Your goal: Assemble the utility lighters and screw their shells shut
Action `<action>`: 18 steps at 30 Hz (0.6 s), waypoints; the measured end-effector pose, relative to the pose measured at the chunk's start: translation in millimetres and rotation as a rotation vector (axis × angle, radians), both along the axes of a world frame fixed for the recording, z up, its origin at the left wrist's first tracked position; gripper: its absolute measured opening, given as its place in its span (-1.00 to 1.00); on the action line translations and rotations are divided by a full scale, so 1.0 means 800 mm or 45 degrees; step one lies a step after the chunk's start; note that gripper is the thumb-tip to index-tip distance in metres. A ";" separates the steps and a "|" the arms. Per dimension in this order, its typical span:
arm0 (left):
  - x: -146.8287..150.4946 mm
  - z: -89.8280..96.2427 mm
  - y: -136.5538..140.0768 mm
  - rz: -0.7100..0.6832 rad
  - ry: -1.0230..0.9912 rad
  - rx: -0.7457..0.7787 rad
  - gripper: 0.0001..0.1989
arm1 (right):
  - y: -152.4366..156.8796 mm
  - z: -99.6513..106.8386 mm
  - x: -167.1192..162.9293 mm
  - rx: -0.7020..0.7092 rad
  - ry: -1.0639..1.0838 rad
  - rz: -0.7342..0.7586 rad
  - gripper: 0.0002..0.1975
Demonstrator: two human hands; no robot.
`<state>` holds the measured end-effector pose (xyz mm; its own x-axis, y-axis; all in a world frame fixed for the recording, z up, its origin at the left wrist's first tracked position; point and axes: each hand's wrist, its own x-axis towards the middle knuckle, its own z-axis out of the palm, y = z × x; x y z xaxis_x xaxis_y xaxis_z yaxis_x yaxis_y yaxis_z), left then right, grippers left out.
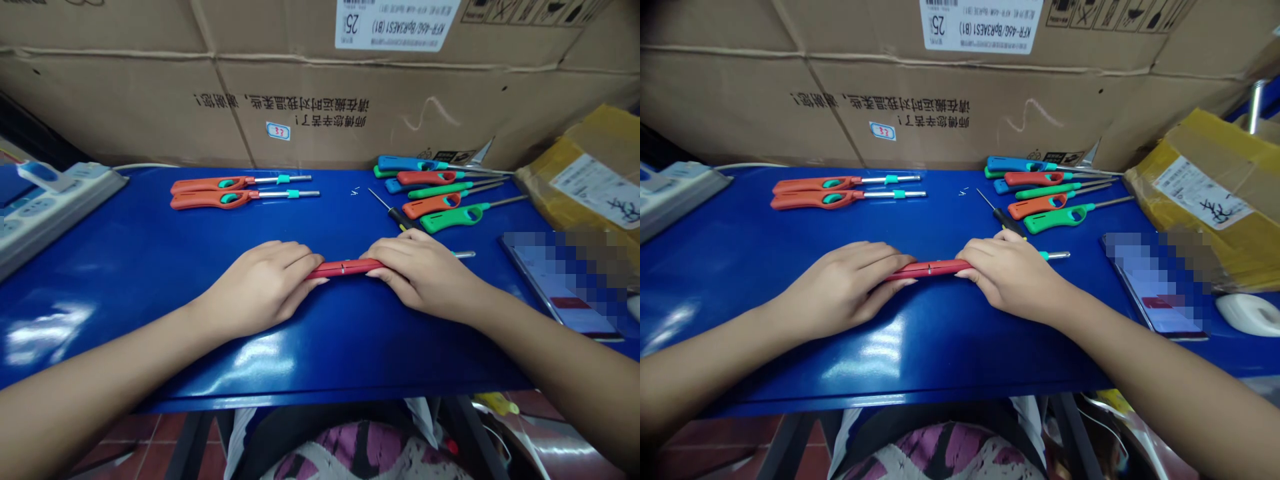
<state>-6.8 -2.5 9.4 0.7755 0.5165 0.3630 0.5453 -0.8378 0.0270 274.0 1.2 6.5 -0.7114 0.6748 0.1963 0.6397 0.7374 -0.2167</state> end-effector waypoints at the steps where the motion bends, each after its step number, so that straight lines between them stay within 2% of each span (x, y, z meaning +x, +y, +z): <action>1: 0.000 0.000 0.000 0.000 0.002 -0.002 -0.71 | -0.001 0.001 -0.001 -0.004 0.009 -0.005 -0.73; 4: 0.002 -0.001 -0.003 -0.009 0.003 -0.019 -0.73 | -0.005 0.003 -0.004 0.026 0.060 0.015 -0.73; 9: 0.009 -0.002 -0.010 -0.056 -0.016 -0.090 -0.72 | -0.010 -0.001 -0.014 0.083 0.102 0.153 -0.72; 18: 0.007 0.000 -0.009 -0.040 -0.044 -0.083 -0.75 | -0.009 0.005 -0.009 0.113 0.190 0.037 -0.78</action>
<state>-0.8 -9.9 9.5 0.7795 0.5155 0.3559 0.5164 -0.8504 0.1006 266.9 -6.1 10.7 -0.6889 0.6298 0.3589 0.5837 0.7755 -0.2406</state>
